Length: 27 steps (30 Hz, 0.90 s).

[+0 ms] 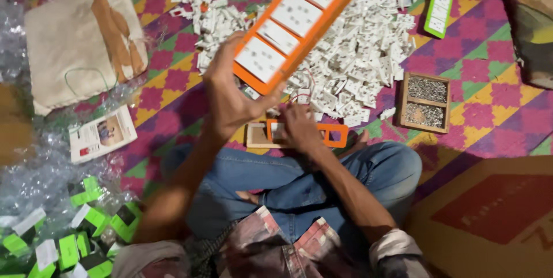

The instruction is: The person sits on the floor and assembles white electrical socket components into an orange multi-socket frame. They pick up individual sockets, align them into the frame, and secure them with small metal fasteners from a nearby wooden box. The person repeats this process for multiple units, placing completed frames aside.

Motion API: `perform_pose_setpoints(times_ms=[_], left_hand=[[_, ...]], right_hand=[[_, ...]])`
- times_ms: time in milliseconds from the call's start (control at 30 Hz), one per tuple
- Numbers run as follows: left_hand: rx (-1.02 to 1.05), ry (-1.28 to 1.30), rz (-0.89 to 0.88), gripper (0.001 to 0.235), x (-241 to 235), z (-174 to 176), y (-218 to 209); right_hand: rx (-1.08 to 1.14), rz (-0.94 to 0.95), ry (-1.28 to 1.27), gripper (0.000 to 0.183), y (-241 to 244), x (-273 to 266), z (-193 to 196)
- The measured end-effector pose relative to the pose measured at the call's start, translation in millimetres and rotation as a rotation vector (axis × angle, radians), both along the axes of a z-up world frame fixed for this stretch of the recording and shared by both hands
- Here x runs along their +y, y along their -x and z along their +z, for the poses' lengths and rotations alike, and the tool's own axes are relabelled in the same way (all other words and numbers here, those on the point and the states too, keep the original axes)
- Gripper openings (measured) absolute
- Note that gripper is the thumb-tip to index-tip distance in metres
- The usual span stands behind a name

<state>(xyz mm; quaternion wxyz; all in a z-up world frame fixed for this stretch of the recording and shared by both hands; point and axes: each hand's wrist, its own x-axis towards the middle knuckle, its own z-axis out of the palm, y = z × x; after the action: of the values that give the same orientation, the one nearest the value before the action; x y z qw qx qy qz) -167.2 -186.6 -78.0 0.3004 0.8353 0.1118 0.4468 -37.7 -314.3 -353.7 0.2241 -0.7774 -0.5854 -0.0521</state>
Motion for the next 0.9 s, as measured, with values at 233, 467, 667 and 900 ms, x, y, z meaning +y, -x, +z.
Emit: perform_pose_setpoints(times_ms=[233, 467, 667, 900], left_hand=[[0.021, -0.374, 0.104, 0.088, -4, -47, 39], [0.329, -0.735, 0.12, 0.056, -48, -132, 48], [0.2, -0.136, -0.311, 0.079, -69, -151, 74], [-0.2, 1.483, -0.718, 0.084, -65, -180, 52]], right_hand=[[1.605, -0.131, -0.617, 0.064, -34, -34, 111], [1.711, -0.105, -0.591, 0.052, 13, -17, 159], [1.658, -0.228, -0.452, 0.054, 28, -28, 140], [1.441, -0.199, -0.189, 0.07, 38, -36, 157]])
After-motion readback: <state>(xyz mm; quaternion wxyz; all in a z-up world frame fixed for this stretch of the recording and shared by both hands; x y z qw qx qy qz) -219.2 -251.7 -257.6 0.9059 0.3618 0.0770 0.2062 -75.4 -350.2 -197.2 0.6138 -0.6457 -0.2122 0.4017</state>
